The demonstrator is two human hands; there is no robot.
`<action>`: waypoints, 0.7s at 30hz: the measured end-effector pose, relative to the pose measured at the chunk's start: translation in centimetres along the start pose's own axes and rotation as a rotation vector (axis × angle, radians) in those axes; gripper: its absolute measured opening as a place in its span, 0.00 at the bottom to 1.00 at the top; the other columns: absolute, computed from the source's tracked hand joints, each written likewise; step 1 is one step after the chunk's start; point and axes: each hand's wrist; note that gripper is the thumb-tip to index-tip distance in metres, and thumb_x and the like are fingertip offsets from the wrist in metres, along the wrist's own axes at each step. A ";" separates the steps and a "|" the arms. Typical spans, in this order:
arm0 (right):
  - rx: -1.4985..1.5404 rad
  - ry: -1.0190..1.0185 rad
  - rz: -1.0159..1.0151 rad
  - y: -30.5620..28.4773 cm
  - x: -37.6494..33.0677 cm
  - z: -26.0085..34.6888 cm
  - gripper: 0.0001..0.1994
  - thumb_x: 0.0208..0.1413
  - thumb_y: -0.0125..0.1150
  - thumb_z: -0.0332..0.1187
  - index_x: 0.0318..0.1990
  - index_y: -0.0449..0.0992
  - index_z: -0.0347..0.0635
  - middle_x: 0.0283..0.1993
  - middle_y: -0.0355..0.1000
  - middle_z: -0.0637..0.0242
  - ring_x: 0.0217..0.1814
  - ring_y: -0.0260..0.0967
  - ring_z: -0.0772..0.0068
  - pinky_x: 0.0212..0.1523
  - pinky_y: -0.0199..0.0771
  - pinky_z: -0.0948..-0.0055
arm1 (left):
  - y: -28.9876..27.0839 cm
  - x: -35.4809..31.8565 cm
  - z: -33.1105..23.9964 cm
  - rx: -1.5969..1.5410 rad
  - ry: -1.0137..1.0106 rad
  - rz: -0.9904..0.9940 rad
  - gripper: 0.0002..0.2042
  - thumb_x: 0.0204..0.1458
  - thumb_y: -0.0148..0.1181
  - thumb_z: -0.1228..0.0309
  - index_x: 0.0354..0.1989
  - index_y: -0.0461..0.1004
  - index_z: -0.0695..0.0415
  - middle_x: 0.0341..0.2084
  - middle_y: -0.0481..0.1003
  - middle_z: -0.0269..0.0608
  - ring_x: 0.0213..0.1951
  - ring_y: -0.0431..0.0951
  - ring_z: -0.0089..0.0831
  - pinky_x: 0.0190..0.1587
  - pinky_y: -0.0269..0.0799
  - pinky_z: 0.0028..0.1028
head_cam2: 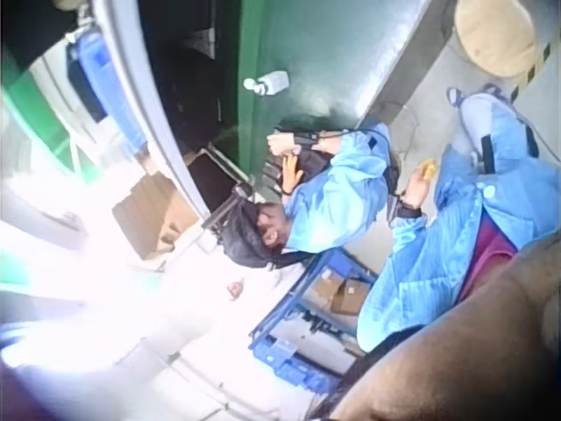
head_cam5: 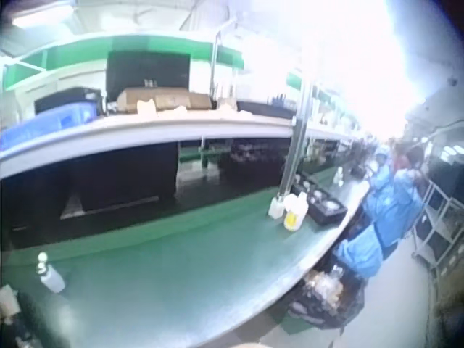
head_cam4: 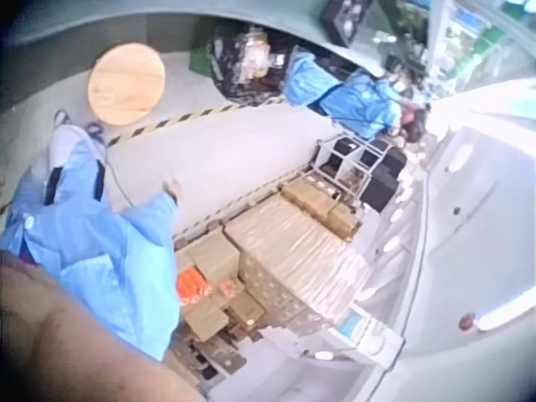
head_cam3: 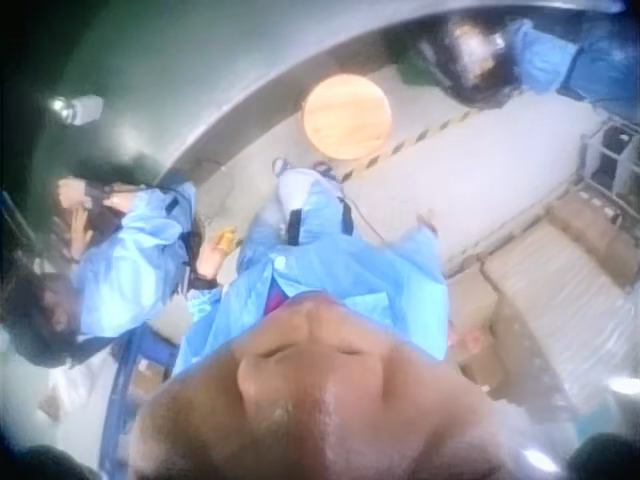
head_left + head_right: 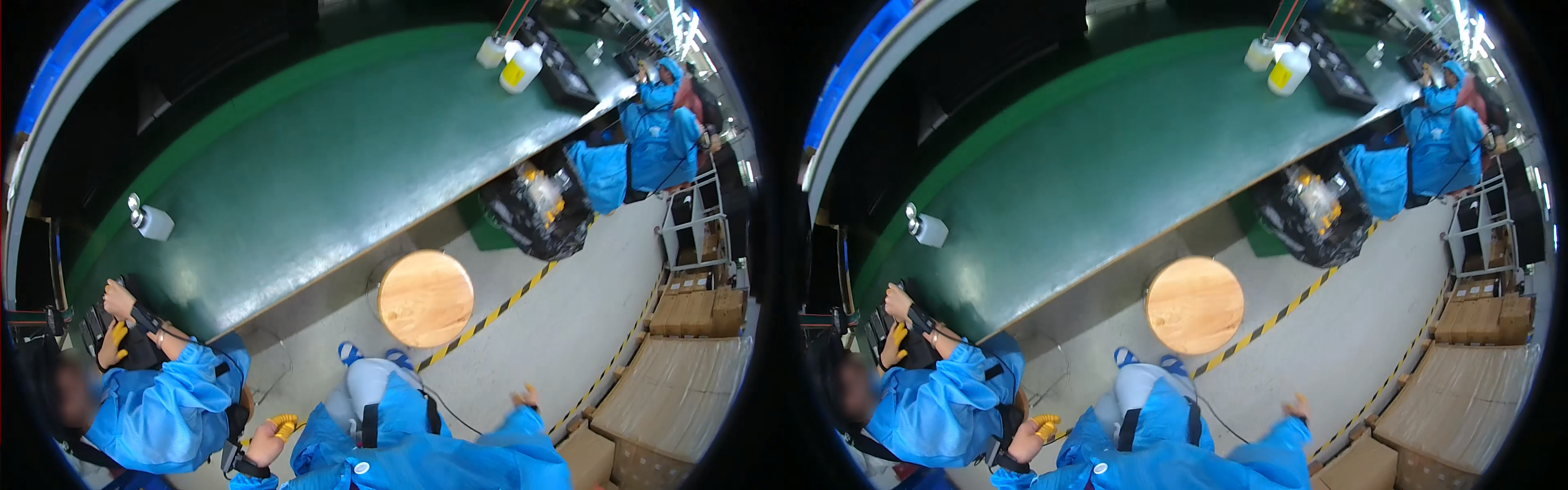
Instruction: Cleaning smartphone screens and applying protective labels or identification stickers in an assembly line setting.
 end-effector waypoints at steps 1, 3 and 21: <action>-0.298 0.127 -0.207 -5.8 -2.7 -5.0 0.34 0.34 0.75 0.44 0.54 0.71 0.49 0.51 0.73 0.56 0.54 0.68 0.56 0.56 0.68 0.57 | 0.1 0.2 1.6 0.001 0.048 0.022 0.12 0.57 0.50 0.75 0.48 0.74 0.62 0.34 0.76 0.35 0.38 0.74 0.22 0.41 0.68 0.19; -0.484 0.084 -0.574 -17.6 -8.5 -14.3 0.32 0.40 0.70 0.46 0.56 0.69 0.52 0.51 0.72 0.58 0.55 0.68 0.59 0.55 0.69 0.58 | -0.4 0.2 6.7 0.247 -0.105 -0.030 0.12 0.57 0.52 0.74 0.49 0.73 0.61 0.36 0.76 0.36 0.37 0.75 0.23 0.40 0.68 0.18; 0.485 -1.297 -0.115 -60.8 -15.9 58.9 0.25 0.65 0.45 0.42 0.65 0.56 0.39 0.67 0.55 0.56 0.65 0.58 0.62 0.64 0.62 0.65 | -5.3 -5.9 1.3 -0.115 -0.331 -0.495 0.15 0.56 0.55 0.69 0.50 0.71 0.63 0.40 0.75 0.39 0.43 0.75 0.29 0.46 0.68 0.24</action>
Point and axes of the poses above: each hand's wrist, its own x-axis towards the middle knuckle, its own y-axis out of the palm, z = x × y
